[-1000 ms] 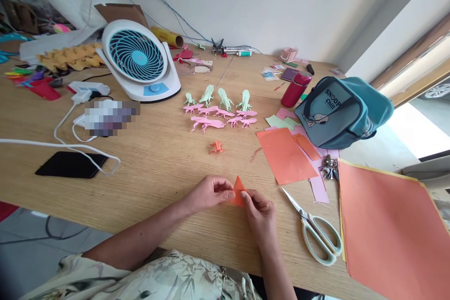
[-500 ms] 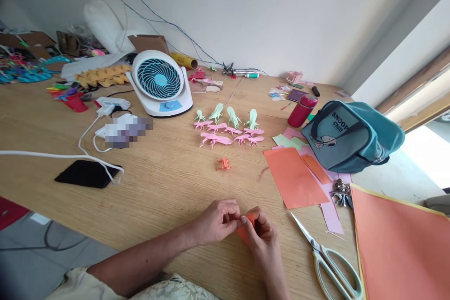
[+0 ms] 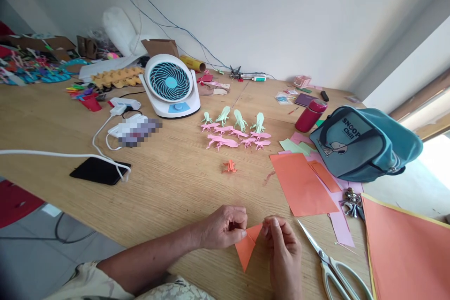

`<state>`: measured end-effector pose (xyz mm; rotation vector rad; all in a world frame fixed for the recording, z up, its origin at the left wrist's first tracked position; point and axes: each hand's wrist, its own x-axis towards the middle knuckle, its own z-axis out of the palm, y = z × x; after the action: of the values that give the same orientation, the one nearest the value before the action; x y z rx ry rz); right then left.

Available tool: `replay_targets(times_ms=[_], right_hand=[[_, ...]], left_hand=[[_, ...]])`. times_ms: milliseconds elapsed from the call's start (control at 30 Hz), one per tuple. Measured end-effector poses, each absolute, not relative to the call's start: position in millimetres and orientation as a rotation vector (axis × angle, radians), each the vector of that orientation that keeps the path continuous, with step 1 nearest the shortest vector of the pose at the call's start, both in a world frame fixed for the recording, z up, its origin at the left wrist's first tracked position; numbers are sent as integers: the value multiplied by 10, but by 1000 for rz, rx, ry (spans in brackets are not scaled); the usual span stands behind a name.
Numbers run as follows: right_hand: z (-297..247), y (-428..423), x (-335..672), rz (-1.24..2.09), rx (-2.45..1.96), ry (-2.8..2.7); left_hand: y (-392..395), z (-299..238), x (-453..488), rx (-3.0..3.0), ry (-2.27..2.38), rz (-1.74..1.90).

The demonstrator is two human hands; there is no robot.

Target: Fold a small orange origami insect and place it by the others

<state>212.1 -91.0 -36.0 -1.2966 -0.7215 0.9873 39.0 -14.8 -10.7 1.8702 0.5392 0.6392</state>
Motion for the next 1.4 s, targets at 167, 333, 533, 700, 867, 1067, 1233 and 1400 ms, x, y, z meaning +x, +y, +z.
replay_targets(times_ms=[167, 333, 533, 700, 867, 1067, 1233, 1400], right_hand=[[-376, -954, 2041, 1035, -1408, -1004], [-423, -970, 2027, 1056, -1382, -1009], [-400, -956, 2044, 1128, -1321, -1117], [-406, -932, 2030, 1114, -1334, -1079], [-378, -921, 2018, 1095, -1332, -1028], [-346, -902, 2023, 1039, -1338, -958], [-340, -902, 2032, 986, -1356, -849], [-291, -882, 2024, 1022, -1366, -829]], left_hand=[[-133, -115, 396, 1918, 567, 648], [-123, -142, 395, 1986, 540, 599], [-129, -134, 392, 2028, 494, 589], [-147, -139, 404, 1992, 569, 687], [-146, -148, 413, 1951, 577, 728], [-141, -157, 444, 1788, 696, 698], [-108, -167, 456, 1655, 773, 663], [-78, -155, 447, 1642, 785, 655]])
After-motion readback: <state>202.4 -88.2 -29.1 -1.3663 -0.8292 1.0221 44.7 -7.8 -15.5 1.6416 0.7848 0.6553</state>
